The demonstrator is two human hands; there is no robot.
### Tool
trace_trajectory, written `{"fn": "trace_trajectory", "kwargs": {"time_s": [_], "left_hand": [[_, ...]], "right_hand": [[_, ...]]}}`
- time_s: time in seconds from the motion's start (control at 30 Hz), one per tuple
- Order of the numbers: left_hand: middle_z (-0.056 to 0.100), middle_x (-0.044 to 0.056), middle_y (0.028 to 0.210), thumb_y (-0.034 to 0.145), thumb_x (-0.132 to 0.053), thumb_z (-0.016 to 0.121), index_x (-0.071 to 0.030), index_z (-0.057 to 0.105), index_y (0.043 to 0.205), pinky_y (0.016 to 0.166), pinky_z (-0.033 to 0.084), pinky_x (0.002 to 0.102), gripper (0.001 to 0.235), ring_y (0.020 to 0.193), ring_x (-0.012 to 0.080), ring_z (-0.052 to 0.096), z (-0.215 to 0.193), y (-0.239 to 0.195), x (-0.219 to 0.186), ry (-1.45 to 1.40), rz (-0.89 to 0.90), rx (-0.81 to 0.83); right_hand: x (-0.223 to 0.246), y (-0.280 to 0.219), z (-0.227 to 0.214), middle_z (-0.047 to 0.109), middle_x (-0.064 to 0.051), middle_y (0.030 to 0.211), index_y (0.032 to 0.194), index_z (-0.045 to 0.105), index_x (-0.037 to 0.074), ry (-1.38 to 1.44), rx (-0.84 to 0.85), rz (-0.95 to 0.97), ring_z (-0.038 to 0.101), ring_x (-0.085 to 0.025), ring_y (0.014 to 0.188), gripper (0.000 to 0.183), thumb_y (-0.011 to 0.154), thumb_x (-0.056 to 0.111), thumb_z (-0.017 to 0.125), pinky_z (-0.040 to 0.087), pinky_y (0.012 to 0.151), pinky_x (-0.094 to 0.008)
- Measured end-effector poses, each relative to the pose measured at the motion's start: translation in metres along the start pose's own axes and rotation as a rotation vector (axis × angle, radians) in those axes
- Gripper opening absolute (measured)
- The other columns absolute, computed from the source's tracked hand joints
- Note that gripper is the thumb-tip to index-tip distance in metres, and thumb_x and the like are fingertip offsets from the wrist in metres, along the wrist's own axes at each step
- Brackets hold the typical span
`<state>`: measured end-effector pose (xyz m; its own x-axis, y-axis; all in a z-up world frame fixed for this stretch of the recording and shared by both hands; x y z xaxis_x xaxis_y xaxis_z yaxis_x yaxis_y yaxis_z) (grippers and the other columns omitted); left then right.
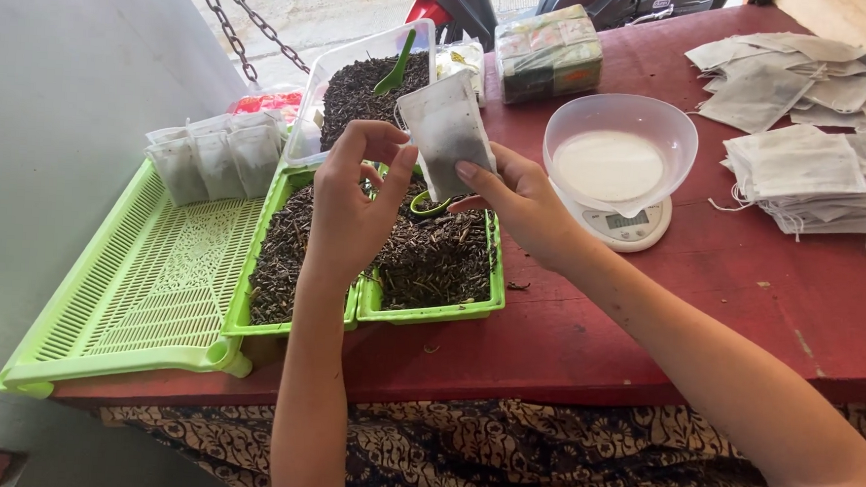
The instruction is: Filling and weighing individual tea bags with loose tea leaves using a spoon and a digital scale
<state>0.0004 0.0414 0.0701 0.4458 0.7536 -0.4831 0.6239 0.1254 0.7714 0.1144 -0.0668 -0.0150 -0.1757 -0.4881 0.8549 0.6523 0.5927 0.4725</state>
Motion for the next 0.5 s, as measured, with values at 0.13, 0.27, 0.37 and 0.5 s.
{"fn": "trace_trajectory", "kwargs": {"time_s": [0.13, 0.27, 0.37, 0.5], "left_hand": [[0.067, 0.012, 0.090, 0.105, -0.027, 0.067, -0.007, 0.063, 0.110, 0.066, 0.053, 0.034, 0.020, 0.086, 0.0248, 0.069, 0.001, 0.000, 0.000, 0.006, -0.004, 0.008], [0.067, 0.013, 0.089, 0.105, -0.026, 0.067, -0.006, 0.062, 0.110, 0.066, 0.054, 0.035, 0.021, 0.085, 0.0268, 0.069, 0.000, 0.001, -0.001, 0.016, 0.010, 0.016], [0.068, 0.015, 0.089, 0.105, -0.026, 0.066, -0.004, 0.064, 0.110, 0.066, 0.054, 0.035, 0.022, 0.084, 0.0278, 0.070, 0.003, 0.000, -0.004, 0.031, 0.008, 0.047], [0.071, 0.016, 0.088, 0.105, -0.025, 0.065, -0.003, 0.068, 0.105, 0.064, 0.055, 0.036, 0.023, 0.082, 0.0293, 0.072, 0.014, -0.003, -0.002, 0.062, 0.011, 0.126]], "right_hand": [[-0.004, -0.001, -0.001, 0.072, -0.011, 0.108, 0.121, 0.067, 0.004, 0.010, -0.006, 0.007, 0.072, -0.023, 0.104, 0.024, 0.104, 0.021, 0.063, 0.064, 0.088, -0.045], [-0.005, 0.000, -0.001, 0.071, -0.012, 0.112, 0.125, 0.066, 0.004, 0.018, 0.009, 0.001, 0.071, -0.025, 0.107, 0.027, 0.105, 0.021, 0.060, 0.063, 0.088, -0.046], [-0.006, 0.000, 0.000, 0.071, -0.012, 0.114, 0.129, 0.064, 0.004, 0.039, 0.013, 0.013, 0.071, -0.025, 0.110, 0.029, 0.105, 0.020, 0.060, 0.063, 0.089, -0.046], [-0.003, -0.001, 0.001, 0.071, -0.014, 0.116, 0.130, 0.063, 0.003, 0.047, 0.020, 0.003, 0.071, -0.028, 0.111, 0.031, 0.106, 0.021, 0.059, 0.063, 0.090, -0.049]]}}
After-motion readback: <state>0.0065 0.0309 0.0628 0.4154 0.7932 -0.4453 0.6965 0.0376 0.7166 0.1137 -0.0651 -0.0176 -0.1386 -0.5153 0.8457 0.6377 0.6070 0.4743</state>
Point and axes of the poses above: each hand's wrist, its own y-axis towards the middle knuckle, its own z-axis out of the palm, x = y × z, the point moved 10 cm from there along y, towards the middle knuckle
